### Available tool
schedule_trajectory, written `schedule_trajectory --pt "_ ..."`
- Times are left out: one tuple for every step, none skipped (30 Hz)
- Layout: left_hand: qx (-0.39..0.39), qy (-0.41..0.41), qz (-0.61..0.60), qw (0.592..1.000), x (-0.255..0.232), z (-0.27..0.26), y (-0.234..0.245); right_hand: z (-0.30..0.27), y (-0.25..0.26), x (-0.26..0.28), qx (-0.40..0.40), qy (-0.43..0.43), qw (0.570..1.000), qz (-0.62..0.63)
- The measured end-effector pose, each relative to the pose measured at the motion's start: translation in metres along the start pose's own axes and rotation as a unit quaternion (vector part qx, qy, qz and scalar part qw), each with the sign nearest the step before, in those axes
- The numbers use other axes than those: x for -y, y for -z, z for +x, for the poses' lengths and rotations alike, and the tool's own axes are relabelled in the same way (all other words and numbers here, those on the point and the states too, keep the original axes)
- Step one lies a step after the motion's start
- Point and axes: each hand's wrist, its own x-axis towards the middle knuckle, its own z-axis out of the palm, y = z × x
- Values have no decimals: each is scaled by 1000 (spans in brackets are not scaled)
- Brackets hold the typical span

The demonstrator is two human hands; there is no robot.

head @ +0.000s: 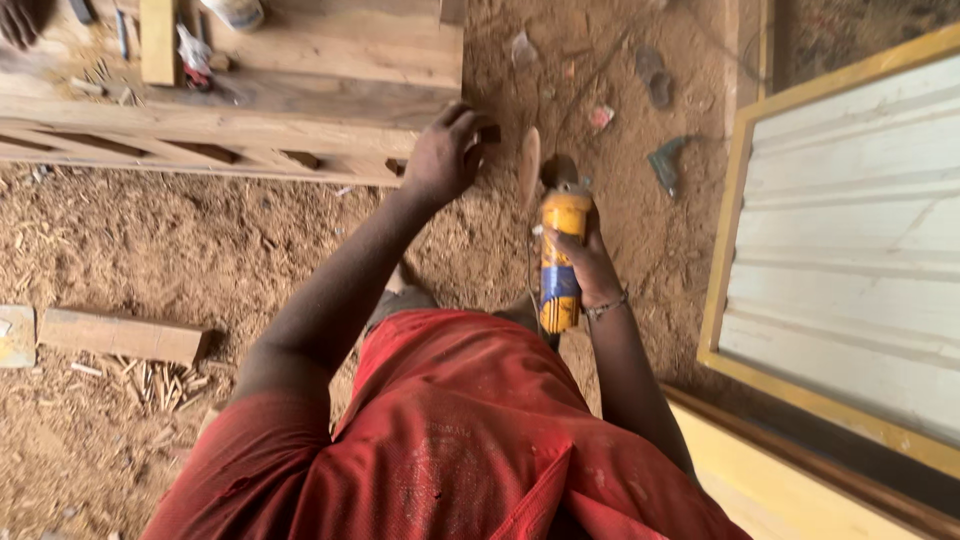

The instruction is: The person marks wood with a pencil, rubs wood pieces together, and uses an angle grinder to shape wooden blocks.

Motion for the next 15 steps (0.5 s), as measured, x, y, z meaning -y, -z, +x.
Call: schedule_trajectory --pt "-4 -1 -6 1000 1 1 1 3 -4 1 13 2 1000 0" --pt "7 6 -19 1000 1 1 2 5 -7 3 25 4 1000 -1" --pt "15 10 -32 999 0 4 4 7 -11 4 33 3 999 1" --pt "23 13 -44 999 0 6 6 8 -16 5 41 2 999 2" --pt "25 5 -41 999 -1 8 7 9 -19 7 49 -1 999 2" --pt "26 -4 -39 999 -1 9 9 9 -23 9 38 -10 999 -2" --pt "27 -12 -35 999 -1 10 9 11 -25 11 29 -20 999 -7" --pt "28 -13 -37 999 -2 11 10 11 -27 14 20 -29 999 -11" --pt "29 -12 -38 999 -2 10 11 10 -30 15 18 -34 999 -15" --pt "29 -12 -40 999 -3 10 12 9 -32 17 15 -38 999 -19" --pt "24 -13 -47 999 -3 9 13 9 -34 18 13 -43 999 -23" --pt "19 -14 -54 998 -2 8 13 8 -35 19 16 -41 999 -20" --pt "13 -15 -62 998 -3 7 12 6 -36 20 19 -39 999 -17" --pt "15 -12 -60 998 -3 6 11 5 -36 21 23 -37 999 -15" --pt "18 -8 -59 998 -3 6 10 5 -36 22 25 -41 999 -13"
